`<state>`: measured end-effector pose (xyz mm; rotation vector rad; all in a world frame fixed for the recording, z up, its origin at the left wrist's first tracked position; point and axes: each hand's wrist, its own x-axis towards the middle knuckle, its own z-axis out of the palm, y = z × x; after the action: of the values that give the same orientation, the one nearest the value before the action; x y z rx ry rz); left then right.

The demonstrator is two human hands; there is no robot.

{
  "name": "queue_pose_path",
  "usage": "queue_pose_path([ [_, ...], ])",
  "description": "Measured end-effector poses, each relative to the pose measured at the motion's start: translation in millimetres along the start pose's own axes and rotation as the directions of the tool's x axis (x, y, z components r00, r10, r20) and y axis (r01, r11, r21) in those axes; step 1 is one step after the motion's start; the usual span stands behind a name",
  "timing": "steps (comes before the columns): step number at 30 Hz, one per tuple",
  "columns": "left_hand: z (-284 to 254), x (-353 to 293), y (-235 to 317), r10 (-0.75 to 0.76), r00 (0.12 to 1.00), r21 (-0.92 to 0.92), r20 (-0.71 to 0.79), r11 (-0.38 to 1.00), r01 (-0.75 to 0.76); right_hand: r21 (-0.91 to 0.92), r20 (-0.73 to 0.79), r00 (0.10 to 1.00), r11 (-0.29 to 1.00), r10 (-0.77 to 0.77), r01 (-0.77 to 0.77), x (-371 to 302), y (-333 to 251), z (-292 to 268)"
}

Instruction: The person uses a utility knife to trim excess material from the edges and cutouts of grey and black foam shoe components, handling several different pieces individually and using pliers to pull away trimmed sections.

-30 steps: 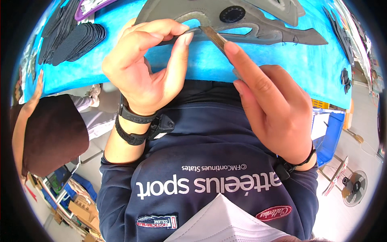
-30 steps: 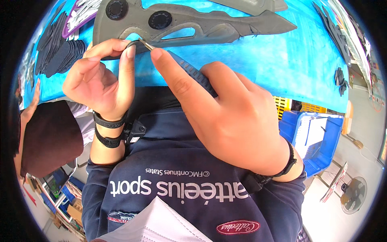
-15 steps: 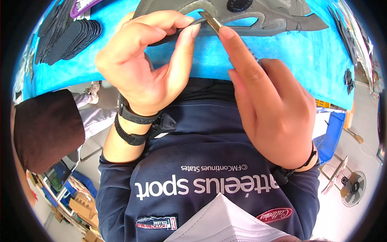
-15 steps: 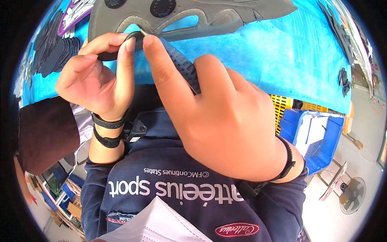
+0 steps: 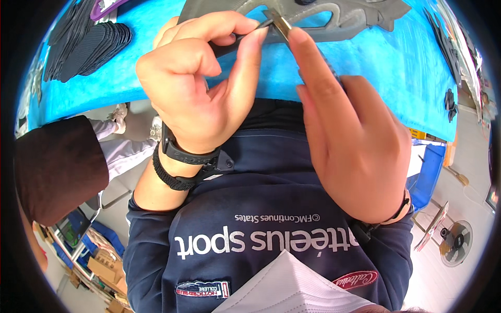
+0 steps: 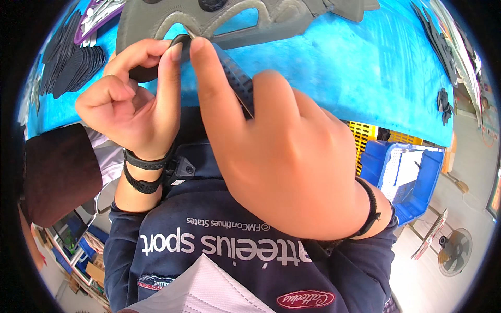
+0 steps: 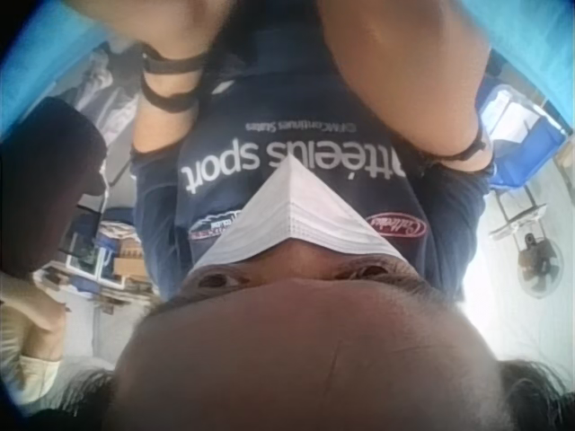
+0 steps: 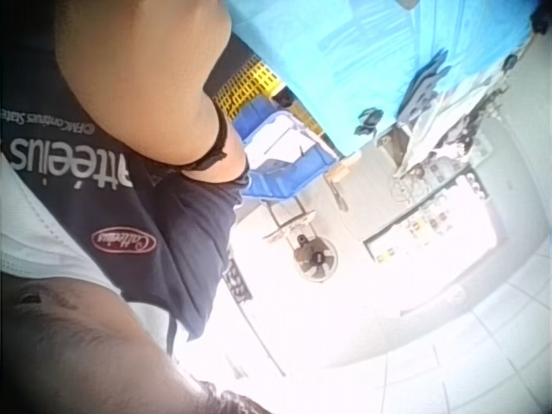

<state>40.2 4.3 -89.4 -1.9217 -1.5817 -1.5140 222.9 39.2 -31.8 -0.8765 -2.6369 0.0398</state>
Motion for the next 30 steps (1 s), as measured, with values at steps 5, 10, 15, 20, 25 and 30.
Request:
queue_pose_path([
  [5, 5.1, -0.7, -9.4, -0.015, 0.996, -0.152, -0.087, 0.988, 0.001, -0.051, -0.007, 1.000, 0.999, -0.006, 0.006, 0.9, 0.6, 1.9],
  [10, 5.5, -4.0, -4.2, -0.097, 0.994, -0.065, -0.048, 0.993, 0.094, 0.008, 0.002, 0.999, 0.999, 0.033, -0.033, 1.6, -0.4, -0.6],
  [15, 10.1, -2.9, 2.3, -0.071, 0.992, -0.032, -0.106, 0.997, 0.068, -0.025, 0.027, 1.000, 1.000, 0.016, -0.015, 2.4, -0.6, -2.9],
  [20, 11.2, -5.1, 3.0, -0.134, 0.985, -0.030, -0.110, 0.991, 0.132, -0.028, 0.007, 0.999, 0.999, 0.031, -0.031, 3.0, -1.4, -1.0],
  [25, 11.8, -5.7, -0.5, -0.137, 0.986, -0.098, -0.099, 0.987, 0.127, -0.071, 0.000, 1.000, 0.997, 0.022, -0.022, 4.7, -0.4, -0.7],
  [30, 15.1, -7.7, -2.3, -0.141, 0.980, -0.052, -0.137, 0.989, 0.136, -0.083, 0.053, 0.998, 0.996, 0.022, -0.017, 2.2, -2.5, -5.8],
])
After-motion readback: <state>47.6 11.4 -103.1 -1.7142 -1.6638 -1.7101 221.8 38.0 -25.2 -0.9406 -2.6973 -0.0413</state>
